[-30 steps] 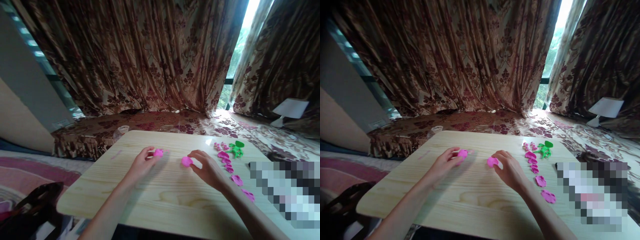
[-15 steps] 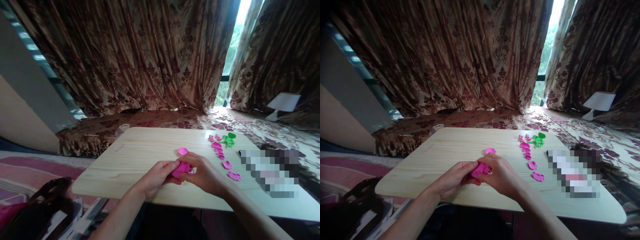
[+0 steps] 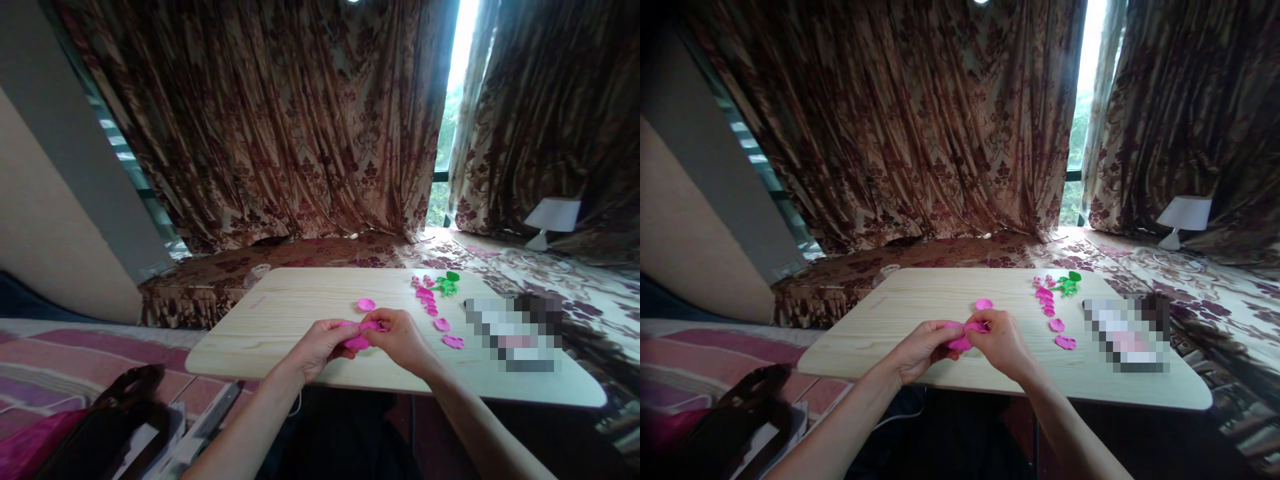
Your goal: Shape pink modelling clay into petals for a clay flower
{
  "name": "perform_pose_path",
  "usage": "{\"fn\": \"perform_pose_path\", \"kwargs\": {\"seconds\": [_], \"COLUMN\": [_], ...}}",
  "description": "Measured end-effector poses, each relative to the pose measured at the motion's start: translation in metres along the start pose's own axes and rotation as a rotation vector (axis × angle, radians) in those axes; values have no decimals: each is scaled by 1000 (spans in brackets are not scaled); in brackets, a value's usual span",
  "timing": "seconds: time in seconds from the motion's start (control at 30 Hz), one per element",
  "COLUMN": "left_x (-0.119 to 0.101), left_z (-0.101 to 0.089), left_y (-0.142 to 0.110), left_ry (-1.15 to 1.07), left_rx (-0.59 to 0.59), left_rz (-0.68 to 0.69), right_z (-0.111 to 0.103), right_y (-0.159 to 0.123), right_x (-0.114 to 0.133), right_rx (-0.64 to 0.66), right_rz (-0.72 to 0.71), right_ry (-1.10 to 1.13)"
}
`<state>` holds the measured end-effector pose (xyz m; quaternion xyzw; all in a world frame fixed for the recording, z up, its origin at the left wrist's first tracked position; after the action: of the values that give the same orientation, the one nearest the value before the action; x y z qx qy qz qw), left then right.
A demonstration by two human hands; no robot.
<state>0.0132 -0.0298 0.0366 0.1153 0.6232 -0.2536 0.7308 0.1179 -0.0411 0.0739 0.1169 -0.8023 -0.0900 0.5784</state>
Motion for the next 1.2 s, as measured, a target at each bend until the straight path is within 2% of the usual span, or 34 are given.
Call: {"fn": "perform_pose_path", "kwargs": {"seconds": [0.13, 0.3, 0.37, 0.43, 0.53, 0.7, 0.77, 0.9, 1.03, 1.13, 1.2], "left_x": [-6, 4, 12, 19, 19, 10, 6, 1, -5, -10, -8], "left_z": [-10, -37, -42, -39, -25, -1, 3, 6, 5, 3, 1], "left_y": [-4, 0, 3, 6, 6, -1, 0, 6, 8, 6, 5], "left_ry": [-4, -53, -75, -86, -69, 99, 197, 412, 557, 567, 543], "left_rx": [-23, -61, -47, -9, 66, 200, 224, 239, 175, 100, 98], "left_rz": [34, -9, -46, -81, -109, -128, -127, -101, -3, 92, 92], "right_z": [0, 3, -1, 1, 21, 34, 39, 48, 53, 48, 41], "right_y": [6, 1, -4, -11, -23, -22, -20, -16, -3, 7, 8], "right_x": [0, 0, 9, 28, 48, 53, 50, 37, 20, 3, -5], "right_rx": [25, 259, 245, 194, 235, 313, 354, 449, 537, 673, 751], "right_rz": [18, 31, -82, -297, -560, -672, -656, -516, -396, -304, -262], "right_ry": [53, 66, -110, -403, -763, -1018, -1096, -1157, -1091, -969, -876]}}
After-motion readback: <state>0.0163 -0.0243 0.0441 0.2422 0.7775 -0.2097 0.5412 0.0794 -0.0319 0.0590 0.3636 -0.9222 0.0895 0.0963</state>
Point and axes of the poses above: each hand's wrist, its own y-axis towards the middle knuckle, its own z-axis out of the palm, x = y × z, the point moved 10 cm from there along y, towards the middle knuckle, and after that the axes turned 1 degree about -y, right-handed, at the moved point
